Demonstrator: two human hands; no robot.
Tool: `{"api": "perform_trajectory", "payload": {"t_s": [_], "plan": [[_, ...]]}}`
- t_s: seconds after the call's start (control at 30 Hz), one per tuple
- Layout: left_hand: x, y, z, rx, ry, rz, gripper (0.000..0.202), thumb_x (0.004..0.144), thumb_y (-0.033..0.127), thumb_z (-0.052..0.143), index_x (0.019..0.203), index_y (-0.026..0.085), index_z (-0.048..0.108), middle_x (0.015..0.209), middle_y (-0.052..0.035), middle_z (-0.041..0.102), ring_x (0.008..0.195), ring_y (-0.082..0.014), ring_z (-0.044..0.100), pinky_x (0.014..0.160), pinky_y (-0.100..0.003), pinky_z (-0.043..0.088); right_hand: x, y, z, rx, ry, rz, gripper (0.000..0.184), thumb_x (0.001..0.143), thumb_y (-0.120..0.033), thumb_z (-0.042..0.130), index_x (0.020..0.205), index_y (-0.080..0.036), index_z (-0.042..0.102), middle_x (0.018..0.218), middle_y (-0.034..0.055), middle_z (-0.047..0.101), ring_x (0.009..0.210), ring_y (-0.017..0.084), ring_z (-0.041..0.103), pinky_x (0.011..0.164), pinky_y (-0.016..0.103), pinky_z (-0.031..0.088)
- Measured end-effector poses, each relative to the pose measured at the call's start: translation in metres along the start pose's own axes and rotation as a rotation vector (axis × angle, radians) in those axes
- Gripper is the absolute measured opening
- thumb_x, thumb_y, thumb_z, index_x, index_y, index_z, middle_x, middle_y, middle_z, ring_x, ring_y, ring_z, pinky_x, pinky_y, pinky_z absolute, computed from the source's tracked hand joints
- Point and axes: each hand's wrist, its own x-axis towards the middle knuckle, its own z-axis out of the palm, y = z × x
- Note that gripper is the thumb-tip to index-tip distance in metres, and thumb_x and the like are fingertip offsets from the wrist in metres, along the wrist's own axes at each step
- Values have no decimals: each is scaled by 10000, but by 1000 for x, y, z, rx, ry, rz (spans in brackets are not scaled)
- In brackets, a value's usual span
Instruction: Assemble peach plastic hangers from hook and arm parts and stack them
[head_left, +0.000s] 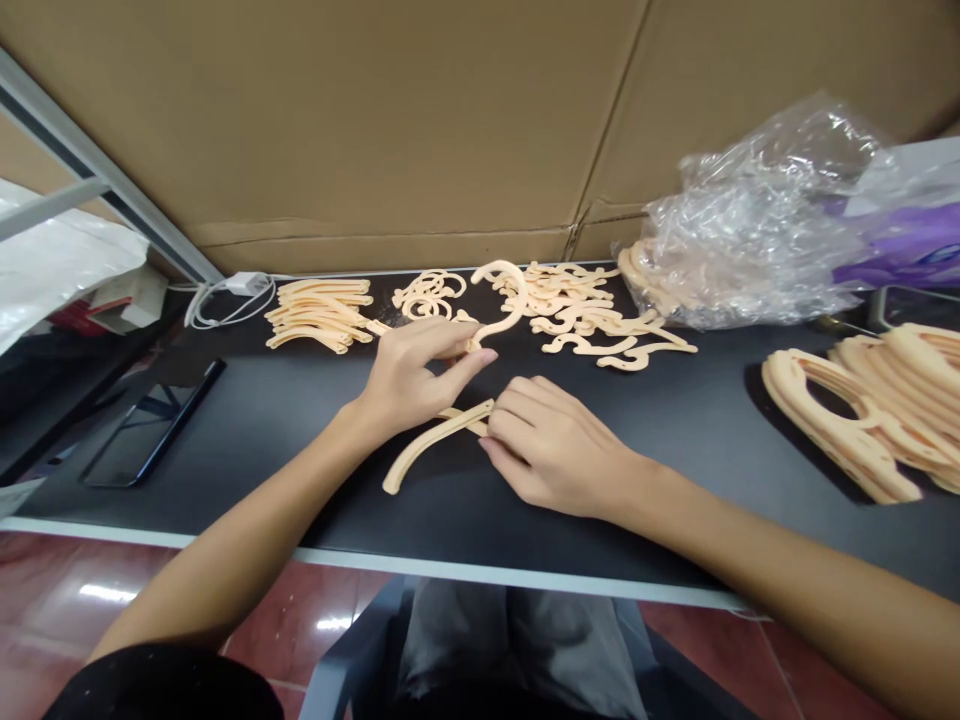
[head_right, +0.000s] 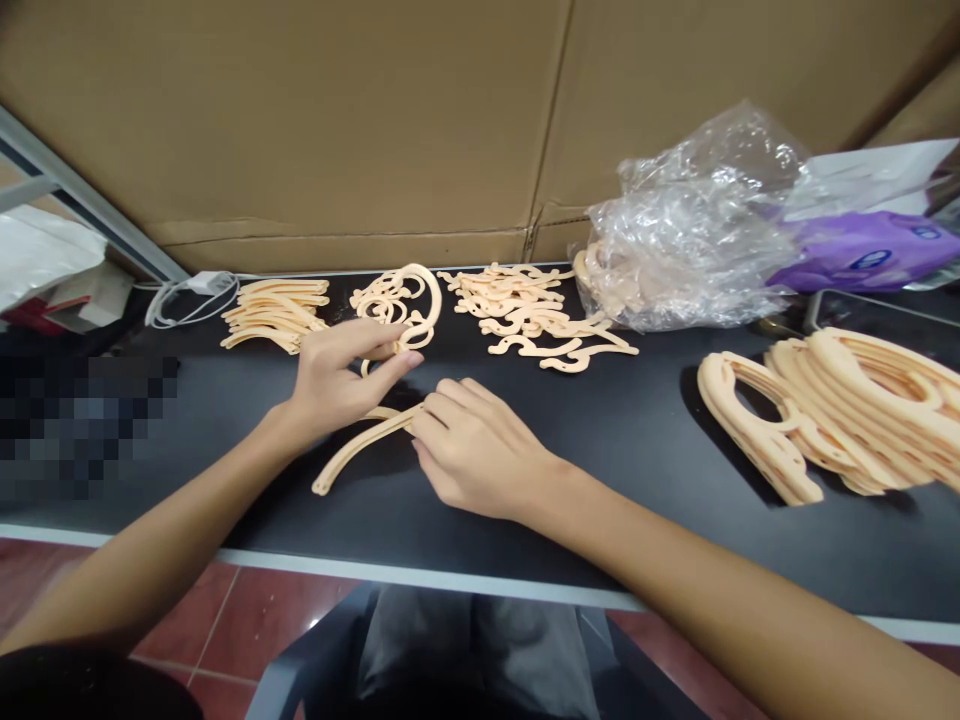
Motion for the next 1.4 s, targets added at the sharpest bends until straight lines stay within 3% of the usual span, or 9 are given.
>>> {"api": "perform_trajectory", "payload": {"t_s": [0.1, 0.27, 0.37, 0.5, 0.67, 0.8, 0.93, 1.2, 1.4], "plan": [[-4, 2, 4, 5, -37, 52, 146, 912, 284, 674, 876, 147, 707, 625, 11, 607, 587, -114, 542, 618, -241, 465, 0, 6, -4, 13, -26, 35, 197, 895, -122, 516, 736, -150, 627, 725, 71, 622, 713, 196, 474, 687, 351, 372], [-6, 6, 4, 0, -106, 6, 161, 914, 312, 661, 894, 160, 711, 643, 6, 614, 552, -111, 515, 569, -244, 441, 2, 12, -8, 31, -100, 92, 169, 859, -139, 511, 737, -173, 623, 723, 63, 624, 709, 201, 479, 706, 361, 381], [-5, 8, 3, 11, -113, -6, 180, 928, 318, 633, 871, 165, 706, 676, -10, 648, 585, -121, 552, 609, -253, 468, 4, 11, -13, 31, -77, 104, 168, 893, -214, 534, 860, -143, 683, 814, 98, 634, 781, 227, 495, 734, 376, 405], [-4, 7, 2, 30, -75, -22, 171, 933, 302, 619, 900, 159, 706, 655, -1, 633, 596, -124, 560, 617, -254, 466, 6, 2, -13, 62, -98, 79, 235, 943, -300, 565, 1046, -155, 718, 950, 136, 613, 878, 259, 476, 765, 394, 431], [-3, 4, 2, 39, -62, -20, 133, 912, 286, 658, 864, 166, 690, 636, 13, 612, 590, -120, 536, 613, -259, 451, 7, -3, -3, 50, -87, 59, 289, 1000, -284, 508, 857, -160, 727, 937, 137, 601, 893, 251, 466, 747, 373, 419], [2, 0, -4, 38, 12, -124, 125, 900, 301, 670, 846, 191, 691, 633, 17, 596, 586, -128, 518, 610, -283, 432, 6, 9, -4, 62, -43, 85, 258, 1003, -273, 510, 897, -148, 710, 952, 129, 635, 882, 239, 486, 772, 384, 417], [8, -4, -11, 6, 107, -272, 175, 914, 349, 650, 801, 217, 661, 554, 48, 442, 522, -118, 397, 562, -291, 357, 4, 31, -8, 108, 9, 204, 209, 978, -255, 543, 880, -149, 693, 853, 100, 664, 844, 231, 535, 799, 396, 423], [6, 1, -8, -149, -116, -312, 200, 949, 310, 564, 789, 201, 515, 563, 77, 367, 487, -86, 309, 497, -244, 290, 9, 53, -13, 338, 175, 515, 130, 867, -235, 626, 750, -194, 663, 741, 13, 682, 694, 164, 591, 667, 308, 418], [1, 3, -4, -161, -198, -267, 126, 899, 250, 624, 804, 184, 573, 576, 75, 454, 497, -74, 367, 505, -219, 310, 8, 54, -14, 329, 149, 542, 97, 857, -212, 629, 797, -172, 695, 769, 23, 706, 698, 158, 617, 670, 293, 428]]}}
